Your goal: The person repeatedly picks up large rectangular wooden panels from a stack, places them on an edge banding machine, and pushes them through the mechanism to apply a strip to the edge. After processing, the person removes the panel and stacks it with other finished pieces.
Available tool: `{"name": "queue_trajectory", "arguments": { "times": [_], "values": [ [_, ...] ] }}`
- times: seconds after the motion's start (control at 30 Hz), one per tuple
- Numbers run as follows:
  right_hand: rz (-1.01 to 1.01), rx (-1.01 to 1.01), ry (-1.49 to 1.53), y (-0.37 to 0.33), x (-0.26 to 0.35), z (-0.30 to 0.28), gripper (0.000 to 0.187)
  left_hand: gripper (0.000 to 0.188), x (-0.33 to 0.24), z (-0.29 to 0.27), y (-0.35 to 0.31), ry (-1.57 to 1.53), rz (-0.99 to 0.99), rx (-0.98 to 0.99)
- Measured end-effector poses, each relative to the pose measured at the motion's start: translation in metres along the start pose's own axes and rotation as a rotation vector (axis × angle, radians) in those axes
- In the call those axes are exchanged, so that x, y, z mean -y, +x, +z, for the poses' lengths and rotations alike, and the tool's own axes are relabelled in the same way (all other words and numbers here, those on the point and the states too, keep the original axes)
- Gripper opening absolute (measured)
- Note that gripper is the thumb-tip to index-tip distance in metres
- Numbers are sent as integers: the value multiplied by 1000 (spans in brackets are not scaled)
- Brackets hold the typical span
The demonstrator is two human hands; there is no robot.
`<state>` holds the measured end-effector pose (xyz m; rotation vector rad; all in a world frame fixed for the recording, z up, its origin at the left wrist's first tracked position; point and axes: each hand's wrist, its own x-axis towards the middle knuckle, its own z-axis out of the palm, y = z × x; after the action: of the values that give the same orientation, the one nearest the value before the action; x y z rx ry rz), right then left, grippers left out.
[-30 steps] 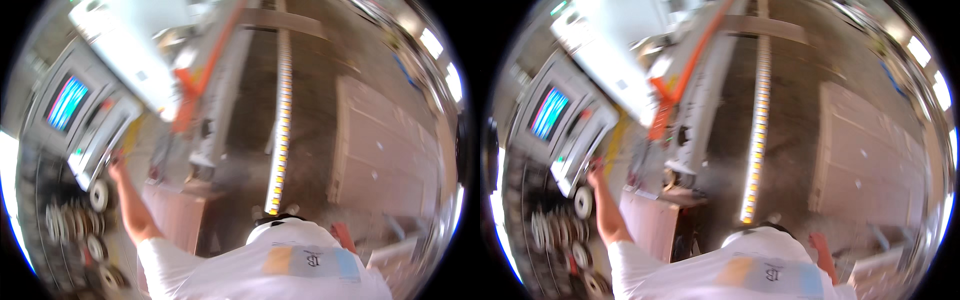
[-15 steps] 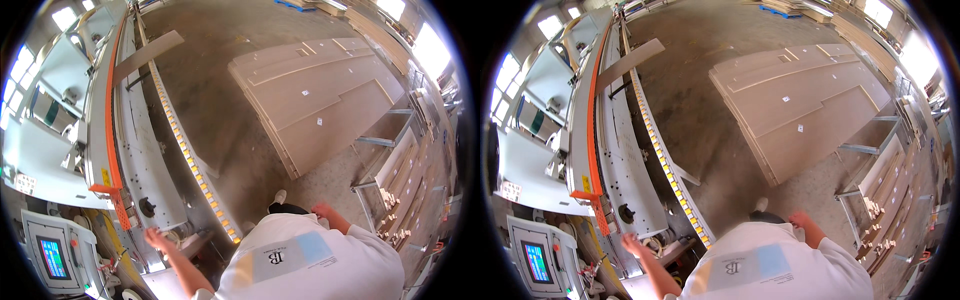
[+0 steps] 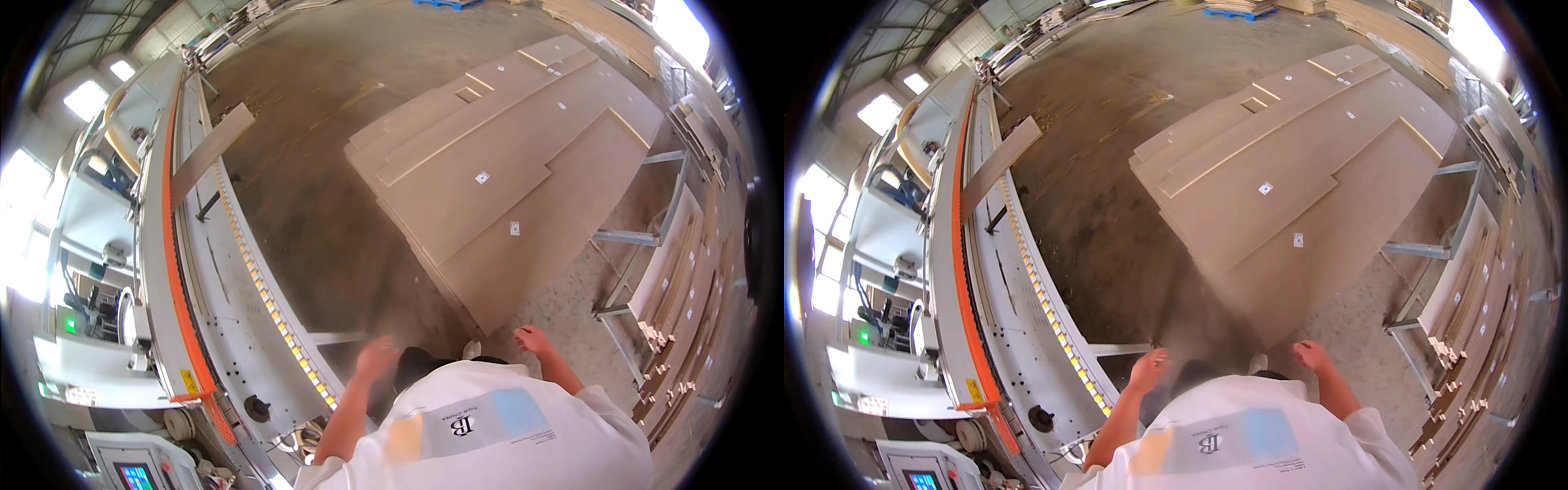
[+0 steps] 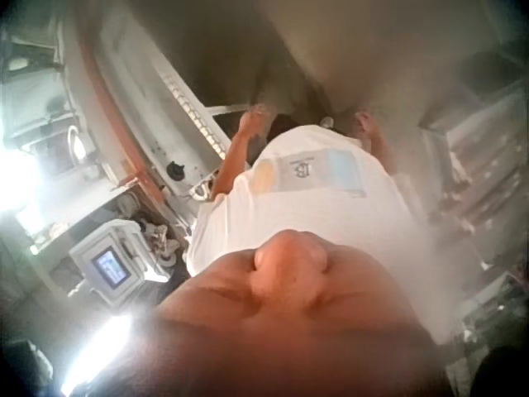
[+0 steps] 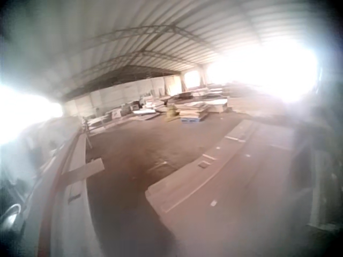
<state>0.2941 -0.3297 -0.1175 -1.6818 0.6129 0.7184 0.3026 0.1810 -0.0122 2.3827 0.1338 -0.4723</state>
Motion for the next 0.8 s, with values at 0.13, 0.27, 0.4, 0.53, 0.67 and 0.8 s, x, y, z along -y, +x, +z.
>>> {"name": "queue_trajectory", "arguments": {
  "times": [0.13, 0.27, 0.4, 0.53, 0.67, 0.8],
  "values": [
    [121, -137, 249, 5, -29, -11, 29, 50, -44, -31, 88, 51, 132, 162],
    [338, -271, 426, -24, -43, 6, 23, 53, -39, -51, 215, 181, 209, 223],
    [237, -283, 367, -35, -100, 36, 19, 57, -54, -65, 376, 398, 380, 199],
    [574, -395, 578, -83, -32, 92, 21, 69, -87, -86, 542, 485, 340, 213],
    [500, -515, 576, -80, 98, 136, 28, 110, -113, -83, 680, 801, 265, 116],
    [538, -618, 597, -97, 106, 172, 29, 136, -157, -75, 763, 805, 241, 201]
  ]
}}
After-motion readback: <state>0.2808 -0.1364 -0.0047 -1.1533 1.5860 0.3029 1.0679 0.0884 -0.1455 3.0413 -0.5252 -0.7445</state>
